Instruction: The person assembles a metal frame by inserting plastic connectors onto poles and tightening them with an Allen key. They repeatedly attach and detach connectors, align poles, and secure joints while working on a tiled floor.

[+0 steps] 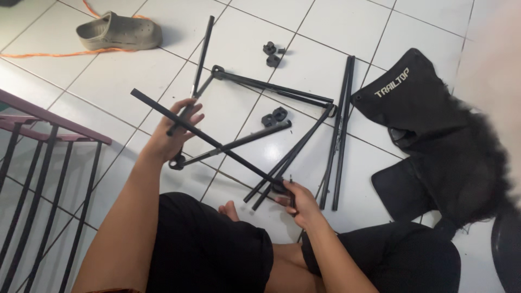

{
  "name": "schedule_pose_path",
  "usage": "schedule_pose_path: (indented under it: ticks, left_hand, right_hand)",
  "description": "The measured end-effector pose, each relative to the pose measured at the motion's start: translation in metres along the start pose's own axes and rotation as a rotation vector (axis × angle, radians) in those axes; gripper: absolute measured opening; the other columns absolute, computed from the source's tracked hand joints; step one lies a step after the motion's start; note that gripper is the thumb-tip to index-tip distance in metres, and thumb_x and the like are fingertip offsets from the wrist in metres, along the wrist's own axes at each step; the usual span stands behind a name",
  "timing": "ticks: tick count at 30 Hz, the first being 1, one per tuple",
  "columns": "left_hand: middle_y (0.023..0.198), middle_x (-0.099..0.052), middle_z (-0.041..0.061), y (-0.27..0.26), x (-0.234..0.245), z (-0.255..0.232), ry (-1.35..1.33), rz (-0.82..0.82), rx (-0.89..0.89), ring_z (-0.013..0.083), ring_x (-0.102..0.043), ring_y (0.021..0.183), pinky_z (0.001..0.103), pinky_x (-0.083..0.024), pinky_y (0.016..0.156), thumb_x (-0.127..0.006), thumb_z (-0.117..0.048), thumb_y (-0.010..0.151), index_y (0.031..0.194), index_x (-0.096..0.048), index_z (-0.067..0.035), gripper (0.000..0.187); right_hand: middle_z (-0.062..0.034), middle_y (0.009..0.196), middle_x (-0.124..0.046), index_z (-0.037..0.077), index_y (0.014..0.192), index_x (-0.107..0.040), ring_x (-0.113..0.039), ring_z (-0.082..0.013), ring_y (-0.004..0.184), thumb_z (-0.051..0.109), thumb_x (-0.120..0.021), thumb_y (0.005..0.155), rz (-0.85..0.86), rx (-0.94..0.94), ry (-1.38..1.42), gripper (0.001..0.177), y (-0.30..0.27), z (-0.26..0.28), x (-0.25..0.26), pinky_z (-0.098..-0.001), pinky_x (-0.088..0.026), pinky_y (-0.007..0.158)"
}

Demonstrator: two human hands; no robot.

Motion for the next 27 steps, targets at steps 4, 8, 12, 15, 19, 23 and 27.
schedule_pose_path:
  ticks: [4, 8, 12, 15, 19, 23, 27]
  left_hand:
    - [0.135, -0.056, 0.033, -0.006, 0.001, 0.009, 0.486, -0.22, 0.131, 0.0465, -0.055, 0.123, 0.055, -0.049, 0.098, -0.049, -0.044, 0.108, 0.15, -0.051, -0.017, 0.05]
    - [0.137, -0.062, 0.018, 0.001, -0.011, 0.014, 0.144, -0.269, 0.124, 0.0303, -0.069, 0.115, 0.046, -0.058, 0.087, -0.04, -0.055, 0.102, 0.152, -0.036, -0.022, 0.059]
    - [0.124, -0.069, 0.021, -0.002, -0.022, 0.024, -0.09, -0.341, 0.235, 0.0304, -0.077, 0.092, 0.04, -0.062, 0.074, -0.027, -0.058, 0.102, 0.154, -0.028, -0.025, 0.062]
    - [0.117, -0.072, 0.025, -0.006, -0.031, 0.022, -0.126, -0.283, 0.197, 0.0302, -0.07, 0.067, 0.036, -0.055, 0.055, -0.024, -0.059, 0.103, 0.154, -0.025, -0.025, 0.061]
    - [0.108, -0.072, 0.025, -0.011, -0.027, 0.017, -0.216, -0.284, 0.203, 0.0246, -0.07, 0.059, 0.031, -0.057, 0.051, -0.018, -0.061, 0.102, 0.152, -0.028, -0.024, 0.063]
    - [0.106, -0.072, 0.024, -0.016, -0.016, 0.017, -0.254, -0.302, 0.216, 0.0229, -0.071, 0.061, 0.033, -0.058, 0.055, -0.017, -0.061, 0.101, 0.149, -0.034, -0.023, 0.063]
    - [0.109, -0.07, 0.021, -0.017, -0.001, 0.02, -0.375, -0.302, 0.175, 0.021, -0.07, 0.064, 0.031, -0.059, 0.061, -0.022, -0.062, 0.104, 0.148, -0.039, -0.021, 0.063]
  right_hand:
    - [-0.002, 0.092, -0.06, 0.005, 0.105, -0.065, -0.056, -0.0122, 0.083, 0.026, -0.071, 0.099, 0.064, 0.143, -0.032, 0.022, 0.008, 0.008, -0.011, -0.0221, -0.03, 0.045]
    - [-0.0021, 0.097, -0.066, 0.011, 0.102, -0.06, -0.058, -0.0133, 0.09, 0.028, -0.07, 0.099, 0.115, 0.144, 0.048, 0.02, 0.005, 0.011, -0.02, -0.0218, -0.032, 0.047]
    - [-0.0046, 0.099, -0.07, 0.01, 0.104, -0.062, -0.069, -0.0168, 0.1, 0.036, -0.06, 0.097, 0.181, 0.163, 0.173, 0.027, -0.004, 0.023, -0.029, -0.0201, -0.029, 0.043]
    - [-0.0087, 0.099, -0.072, 0.008, 0.103, -0.06, -0.074, -0.0237, 0.098, 0.04, -0.055, 0.094, 0.206, 0.141, 0.377, 0.034, -0.004, 0.031, -0.027, -0.0202, -0.028, 0.038]
    - [-0.0129, 0.107, -0.074, 0.008, 0.114, -0.061, -0.073, -0.0214, 0.093, 0.019, -0.059, 0.09, 0.225, 0.219, 0.423, 0.026, 0.005, 0.044, -0.02, -0.0208, -0.038, 0.045]
    - [-0.0097, 0.101, -0.068, 0.002, 0.124, -0.059, -0.07, -0.0179, 0.084, 0.005, -0.07, 0.093, 0.079, 0.361, 0.085, 0.033, 0.007, 0.048, -0.006, -0.0242, -0.059, 0.061]
    - [-0.0092, 0.092, -0.071, 0.003, 0.137, -0.059, -0.069, -0.0158, 0.079, 0.006, -0.071, 0.093, -0.069, 0.528, -0.377, 0.046, -0.004, 0.061, -0.003, -0.0258, -0.044, 0.06]
Point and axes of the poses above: each hand's wrist, its own y-axis towards the middle knuckle, its own x-axis out of the back of the hand, z = x × y, the point moved 7 cm from there along y, towards the middle knuckle
